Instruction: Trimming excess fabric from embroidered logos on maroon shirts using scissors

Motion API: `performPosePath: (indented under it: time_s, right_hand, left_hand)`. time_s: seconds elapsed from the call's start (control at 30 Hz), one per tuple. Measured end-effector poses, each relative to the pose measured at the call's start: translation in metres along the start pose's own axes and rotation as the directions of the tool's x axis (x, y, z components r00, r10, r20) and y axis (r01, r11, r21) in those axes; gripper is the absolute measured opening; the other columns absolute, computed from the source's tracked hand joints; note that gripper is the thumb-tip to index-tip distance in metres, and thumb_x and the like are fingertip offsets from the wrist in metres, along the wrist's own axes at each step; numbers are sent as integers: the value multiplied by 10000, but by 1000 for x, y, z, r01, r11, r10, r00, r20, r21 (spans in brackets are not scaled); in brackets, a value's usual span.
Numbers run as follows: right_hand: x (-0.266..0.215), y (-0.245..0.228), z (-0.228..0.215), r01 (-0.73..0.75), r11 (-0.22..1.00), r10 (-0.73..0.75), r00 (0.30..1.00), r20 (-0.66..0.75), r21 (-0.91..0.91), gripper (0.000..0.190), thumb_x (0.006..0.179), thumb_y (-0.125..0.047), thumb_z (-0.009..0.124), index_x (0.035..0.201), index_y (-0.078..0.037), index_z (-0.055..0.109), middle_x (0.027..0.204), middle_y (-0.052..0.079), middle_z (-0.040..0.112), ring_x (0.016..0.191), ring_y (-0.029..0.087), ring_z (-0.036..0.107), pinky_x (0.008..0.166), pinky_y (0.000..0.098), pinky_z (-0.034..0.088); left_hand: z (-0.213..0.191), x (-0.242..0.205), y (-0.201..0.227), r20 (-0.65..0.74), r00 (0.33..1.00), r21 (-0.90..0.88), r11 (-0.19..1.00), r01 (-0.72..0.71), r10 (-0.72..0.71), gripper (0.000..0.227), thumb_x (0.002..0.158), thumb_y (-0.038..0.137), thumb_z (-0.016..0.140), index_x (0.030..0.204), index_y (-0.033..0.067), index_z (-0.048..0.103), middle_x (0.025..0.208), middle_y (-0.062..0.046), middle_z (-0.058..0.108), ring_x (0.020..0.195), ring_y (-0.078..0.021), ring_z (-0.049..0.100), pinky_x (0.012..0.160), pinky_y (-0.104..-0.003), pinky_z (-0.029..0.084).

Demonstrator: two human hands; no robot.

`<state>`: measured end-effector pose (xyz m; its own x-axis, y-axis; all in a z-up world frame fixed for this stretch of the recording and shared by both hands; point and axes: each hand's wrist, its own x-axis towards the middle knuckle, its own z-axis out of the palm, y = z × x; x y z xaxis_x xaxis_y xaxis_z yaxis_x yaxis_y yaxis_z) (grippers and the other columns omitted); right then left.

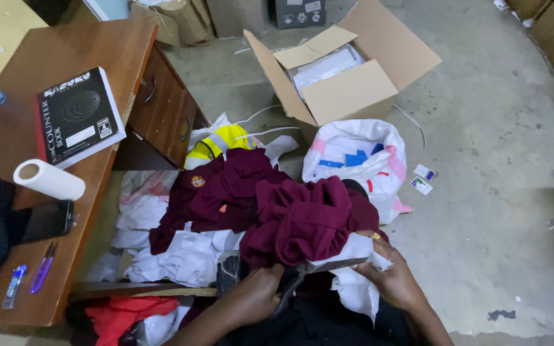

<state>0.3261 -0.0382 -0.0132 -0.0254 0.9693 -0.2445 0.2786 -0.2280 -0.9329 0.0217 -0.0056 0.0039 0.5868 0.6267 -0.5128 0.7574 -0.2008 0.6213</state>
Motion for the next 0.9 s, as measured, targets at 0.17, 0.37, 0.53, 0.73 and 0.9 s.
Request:
performPosePath:
  time_s: [0.17,0.37,0.53,0.73,0.9]
  right_hand:
    - [-4,9,7,150,985,-155,987,-53,-82,403,847,-202,814,1212,-36,775,1342,53,713,1204,232,686,1057,386,496]
    - [-10,21,41,234,972,-229,967,-115,26,249,881,-201,789,1065,-32,773,1473,94,582,1387,275,556,1135,404,418]
    - [-10,24,57,276,958,-286,943,-172,-82,234,885,-237,787,1020,-47,801,1398,131,549,1286,294,564,1055,444,455]
    - [-4,51,79,425,867,-475,863,-171,-262,226,880,-144,815,1096,-85,780,963,43,645,845,161,599,732,314,507]
    - [1,58,91,459,846,-512,841,-173,-272,170,841,-107,851,889,-63,694,900,62,576,769,184,553,684,331,473]
  left_hand:
    - [22,12,-25,-109,988,143,985,-93,109,219,840,-66,635,1050,-128,632,641,-199,695,353,-241,592,358,-338,519]
    - [1,-13,11,-22,999,-20,999,38,-38,114,887,15,637,990,-24,607,718,-108,704,476,-232,647,427,-331,522]
    - [16,-10,-5,-95,995,31,999,13,-10,128,897,10,638,987,-78,613,731,-176,723,515,-291,706,479,-384,581]
    - [15,-20,-1,-49,996,-73,995,68,-71,101,914,36,638,981,-34,610,733,-138,722,513,-251,673,458,-388,536]
    - [31,-13,-20,-135,991,-5,1000,11,-11,95,880,11,603,954,-49,604,756,-184,722,600,-332,727,560,-446,591]
